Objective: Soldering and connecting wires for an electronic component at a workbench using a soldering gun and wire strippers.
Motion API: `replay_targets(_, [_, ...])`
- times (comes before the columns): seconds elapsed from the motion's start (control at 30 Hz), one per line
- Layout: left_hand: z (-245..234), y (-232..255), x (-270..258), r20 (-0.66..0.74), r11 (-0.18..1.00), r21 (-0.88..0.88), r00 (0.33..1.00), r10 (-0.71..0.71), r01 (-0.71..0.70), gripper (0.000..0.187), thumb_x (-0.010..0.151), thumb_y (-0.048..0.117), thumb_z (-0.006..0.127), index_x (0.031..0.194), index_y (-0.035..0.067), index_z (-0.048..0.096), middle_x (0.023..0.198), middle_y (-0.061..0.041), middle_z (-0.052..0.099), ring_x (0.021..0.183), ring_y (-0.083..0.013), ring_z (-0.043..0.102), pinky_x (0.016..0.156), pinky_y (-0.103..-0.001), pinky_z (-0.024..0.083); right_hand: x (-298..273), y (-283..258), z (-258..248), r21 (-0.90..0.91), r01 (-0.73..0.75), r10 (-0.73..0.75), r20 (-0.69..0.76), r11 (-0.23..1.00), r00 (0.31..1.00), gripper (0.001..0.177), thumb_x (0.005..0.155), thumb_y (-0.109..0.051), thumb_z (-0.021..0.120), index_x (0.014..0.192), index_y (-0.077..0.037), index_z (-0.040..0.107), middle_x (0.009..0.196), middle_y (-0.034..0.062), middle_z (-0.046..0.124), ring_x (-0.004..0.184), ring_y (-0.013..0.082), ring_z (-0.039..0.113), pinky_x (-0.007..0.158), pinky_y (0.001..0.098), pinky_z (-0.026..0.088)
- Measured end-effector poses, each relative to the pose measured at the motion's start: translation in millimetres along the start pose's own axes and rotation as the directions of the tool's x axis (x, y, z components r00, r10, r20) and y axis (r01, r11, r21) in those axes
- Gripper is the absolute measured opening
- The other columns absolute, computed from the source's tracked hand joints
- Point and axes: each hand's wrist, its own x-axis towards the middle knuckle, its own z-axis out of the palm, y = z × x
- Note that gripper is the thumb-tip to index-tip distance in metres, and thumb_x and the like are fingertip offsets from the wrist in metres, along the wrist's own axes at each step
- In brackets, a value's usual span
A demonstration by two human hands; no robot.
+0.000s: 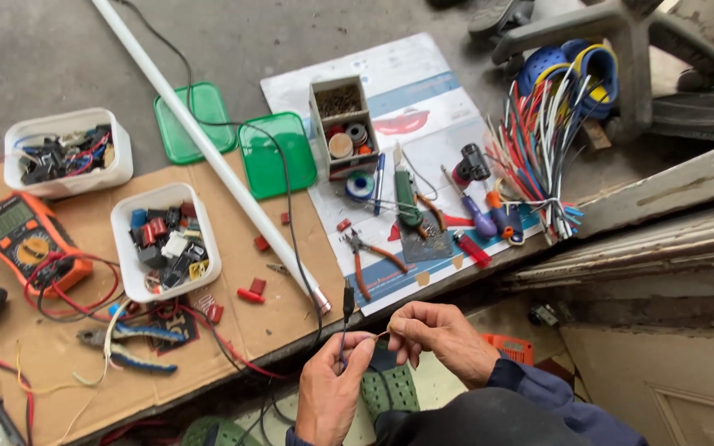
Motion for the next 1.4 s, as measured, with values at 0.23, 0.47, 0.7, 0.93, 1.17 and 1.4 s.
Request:
replay_targets(0.23, [-4.2,1.9,21.1,-0.149,0.956,-0.230,0.964,-0.222,0.184,0.032,0.094,0.032,0.085,0.117,0.012,0.095,0.091,-0.003,0.078,0.083,-0.0147,0.061,0.085,-0.027,0.050,43.3,18.4,-43.4,0.002,0.162,-0.147,-0.410,0.987,0.900,0.032,0.105,-0.023,0.073,0.098,0.007,0.081,0.089,0.0222,0.083,0.069,0.0278,0.073,0.063,0.0375,0.058])
replay_targets(0.47, [-5.3,2.1,27.1,-0.216,0.869,-0.482,0.945,-0.246,0.116,0.031,0.095,0.024,0.087,0.116,0.002,0.089,0.072,-0.006,0.057,0.061,-0.0134,0.042,0.056,-0.026,0.032,125.9,46.4,-31.7,-0.903,0.153,-0.570,-0.115,0.401,0.813,0.046,0.106,-0.034,0.063,0.148,-0.016,0.059,0.140,0.0089,0.064,0.118,0.0297,0.065,0.098,0.0486,0.055])
replay_targets(0.7, [-15.7,27.1,15.7,-0.297,0.963,-0.257,0.941,-0.162,0.085,0.025,0.085,0.029,0.094,0.099,0.008,0.094,0.085,0.000,0.083,0.079,-0.0087,0.068,0.083,-0.025,0.056,227.3,64.6,-11.3,-0.998,-0.056,-0.627,-0.043,-0.001,0.778,0.044,0.101,-0.049,0.067,0.119,-0.009,0.066,0.116,0.0175,0.065,0.106,0.0421,0.062,0.091,0.0565,0.048])
replay_targets(0.93, [-14.3,24.7,21.6,-0.316,0.924,-0.382,0.937,-0.152,0.021,0.015,0.084,0.016,0.096,0.091,0.004,0.090,0.087,-0.002,0.084,0.083,-0.0099,0.067,0.084,-0.026,0.056,131.7,-5.3,-18.3,-0.484,-0.118,-0.081,-0.369,0.867,0.926,0.036,0.090,-0.031,0.077,0.119,-0.014,0.085,0.120,0.0013,0.084,0.112,0.0170,0.072,0.104,0.0350,0.052])
replay_targets(1.17, [-5.1,12.7,26.4,-0.001,0.713,-0.695,0.992,-0.125,0.090,0.021,0.092,0.009,0.083,0.087,0.009,0.063,0.129,-0.026,0.091,0.043,-0.0059,0.025,0.044,-0.024,0.022,12.7,19.5,-5.0,0.529,0.053,-0.158,0.155,0.847,0.975,0.063,0.100,-0.027,0.066,0.156,0.001,0.058,0.117,0.0242,0.075,0.103,0.0430,0.076,0.090,0.0588,0.058])
replay_targets(1.4, [-2.3,2.6,31.1,0.047,0.703,-0.705,0.995,-0.086,0.094,0.021,0.094,0.011,0.080,0.088,0.011,0.060,0.136,-0.028,0.088,0.034,-0.0051,0.012,0.036,-0.025,0.015,1.5,10.8,10.3,-0.197,-0.185,0.202,0.068,0.963,0.977,0.080,0.092,-0.046,0.066,0.169,-0.038,0.047,0.150,-0.0029,0.074,0.133,0.0275,0.077,0.128,0.0515,0.065])
